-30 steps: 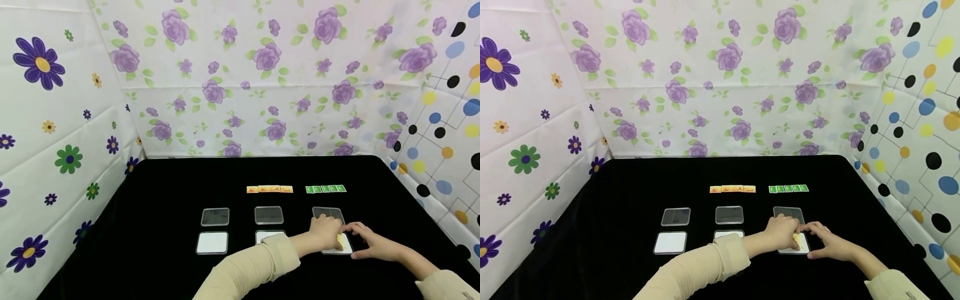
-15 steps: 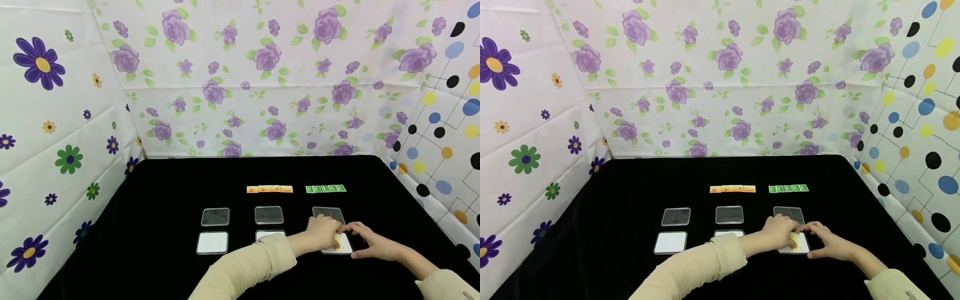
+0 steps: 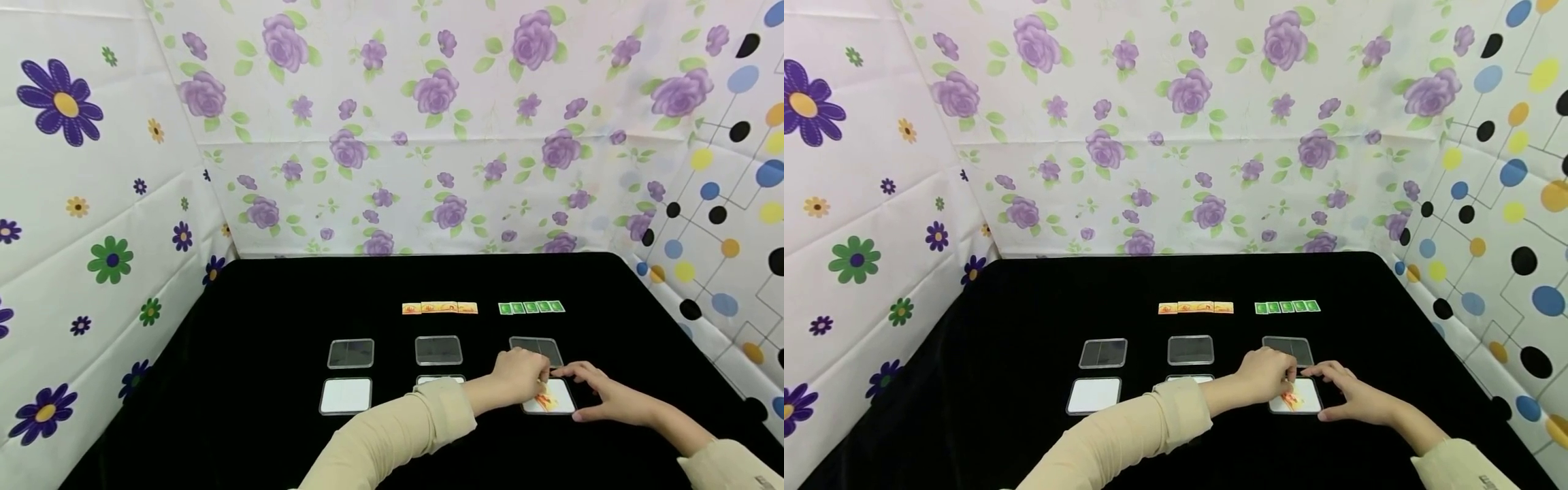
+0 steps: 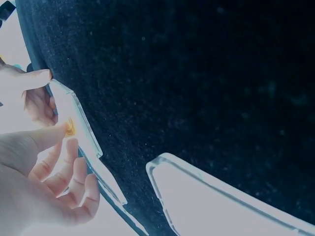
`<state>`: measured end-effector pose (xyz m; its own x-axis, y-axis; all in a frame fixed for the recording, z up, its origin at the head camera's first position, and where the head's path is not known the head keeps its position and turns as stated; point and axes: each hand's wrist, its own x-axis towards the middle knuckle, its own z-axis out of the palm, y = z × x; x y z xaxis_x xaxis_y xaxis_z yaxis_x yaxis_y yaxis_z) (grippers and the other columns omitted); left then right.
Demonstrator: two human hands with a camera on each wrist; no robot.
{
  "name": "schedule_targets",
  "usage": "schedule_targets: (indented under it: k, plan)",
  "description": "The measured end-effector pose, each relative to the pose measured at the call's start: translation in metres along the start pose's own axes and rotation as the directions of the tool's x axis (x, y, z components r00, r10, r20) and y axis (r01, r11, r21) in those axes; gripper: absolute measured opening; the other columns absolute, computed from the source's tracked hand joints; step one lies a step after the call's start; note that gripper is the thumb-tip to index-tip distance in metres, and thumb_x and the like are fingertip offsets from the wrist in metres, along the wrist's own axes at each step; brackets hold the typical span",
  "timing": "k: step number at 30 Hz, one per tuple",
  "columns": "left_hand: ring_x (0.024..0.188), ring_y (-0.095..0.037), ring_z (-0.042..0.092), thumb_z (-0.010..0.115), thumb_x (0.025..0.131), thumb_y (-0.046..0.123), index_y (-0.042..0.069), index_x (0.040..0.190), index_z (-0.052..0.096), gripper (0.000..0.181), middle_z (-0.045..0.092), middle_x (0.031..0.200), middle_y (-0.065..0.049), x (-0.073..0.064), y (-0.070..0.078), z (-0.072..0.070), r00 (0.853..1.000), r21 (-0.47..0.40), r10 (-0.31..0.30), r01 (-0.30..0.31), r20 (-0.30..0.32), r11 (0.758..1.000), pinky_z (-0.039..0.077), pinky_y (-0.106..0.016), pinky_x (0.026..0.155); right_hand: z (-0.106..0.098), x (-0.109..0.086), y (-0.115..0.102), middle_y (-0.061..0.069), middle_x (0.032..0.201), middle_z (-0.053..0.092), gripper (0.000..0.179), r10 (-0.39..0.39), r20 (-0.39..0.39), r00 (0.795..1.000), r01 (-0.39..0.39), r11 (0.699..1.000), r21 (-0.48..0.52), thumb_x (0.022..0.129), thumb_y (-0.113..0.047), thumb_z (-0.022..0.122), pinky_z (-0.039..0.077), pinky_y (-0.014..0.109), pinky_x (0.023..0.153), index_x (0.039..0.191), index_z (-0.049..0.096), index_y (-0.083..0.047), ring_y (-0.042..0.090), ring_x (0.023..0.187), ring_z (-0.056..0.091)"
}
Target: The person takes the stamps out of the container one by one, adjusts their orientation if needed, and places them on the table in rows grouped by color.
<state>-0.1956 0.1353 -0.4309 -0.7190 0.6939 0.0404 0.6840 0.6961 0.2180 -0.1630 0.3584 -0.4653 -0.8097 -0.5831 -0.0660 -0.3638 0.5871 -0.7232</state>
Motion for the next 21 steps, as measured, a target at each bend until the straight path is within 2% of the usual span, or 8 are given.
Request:
schedule_targets:
  k: [4,7,10,14,17,21]
  plan:
    - [0.059,0.002,0.046,0.073,0.082,0.024,0.024,0.071,0.061,0.015,0.054,0.063,0.016,-0.002,-0.002,-0.001,1.0,-0.03,-0.022,0.022,-0.013,0.999,0.033,-0.015,0.052,0.0,0.001,-0.001,0.025,0.132,0.03,0.063,0.011,-0.001,1.0,-0.011,1.0,-0.001,0.085,-0.021,0.07,0.044,0.054,0.077,0.137,0.038,-0.006,-0.017,0.105,0.025]
    - [0.057,0.003,0.045,0.074,0.08,0.026,0.024,0.071,0.063,0.015,0.054,0.062,0.016,-0.002,-0.004,-0.002,0.999,-0.048,-0.041,0.04,-0.024,0.998,0.031,-0.014,0.05,0.0,0.002,-0.002,0.025,0.133,0.03,0.064,0.038,0.002,0.999,-0.038,0.999,-0.008,0.084,-0.024,0.07,0.044,0.052,0.077,0.136,0.038,-0.006,-0.009,0.107,0.029]
    - [0.057,0.005,0.045,0.074,0.08,0.028,0.024,0.072,0.065,0.013,0.056,0.064,0.017,-0.003,-0.007,-0.004,0.998,-0.08,-0.058,0.056,-0.023,0.995,0.031,-0.013,0.051,-0.001,0.004,-0.003,0.026,0.134,0.029,0.065,0.062,0.01,0.998,-0.062,0.998,-0.013,0.084,-0.025,0.07,0.044,0.053,0.078,0.136,0.038,-0.004,0.015,0.116,0.036]
    - [0.057,0.006,0.046,0.073,0.082,0.028,0.022,0.075,0.065,0.012,0.061,0.068,0.016,-0.006,-0.013,-0.008,0.997,-0.154,-0.072,0.068,-0.019,0.986,0.032,-0.011,0.052,0.0,0.006,-0.004,0.028,0.133,0.029,0.067,0.074,0.021,0.997,-0.074,0.997,-0.008,0.083,-0.025,0.071,0.044,0.056,0.078,0.136,0.037,-0.001,0.044,0.114,0.037]
    - [0.059,0.006,0.047,0.072,0.083,0.027,0.02,0.076,0.066,0.012,0.063,0.071,0.014,-0.01,-0.018,-0.012,0.997,-0.207,-0.078,0.073,-0.018,0.976,0.033,-0.01,0.052,0.0,0.005,-0.003,0.028,0.134,0.029,0.067,0.08,0.023,0.996,-0.08,0.997,-0.008,0.084,-0.026,0.07,0.044,0.055,0.079,0.136,0.037,-0.003,0.036,0.114,0.039]
    - [0.059,0.007,0.047,0.072,0.084,0.025,0.018,0.077,0.067,0.011,0.064,0.072,0.012,-0.014,-0.025,-0.016,0.996,-0.261,-0.081,0.073,-0.021,0.963,0.033,-0.009,0.052,0.0,0.003,-0.001,0.027,0.134,0.03,0.065,0.068,0.01,0.998,-0.068,0.998,-0.008,0.084,-0.025,0.07,0.044,0.053,0.078,0.137,0.038,-0.006,0.0,0.111,0.035]
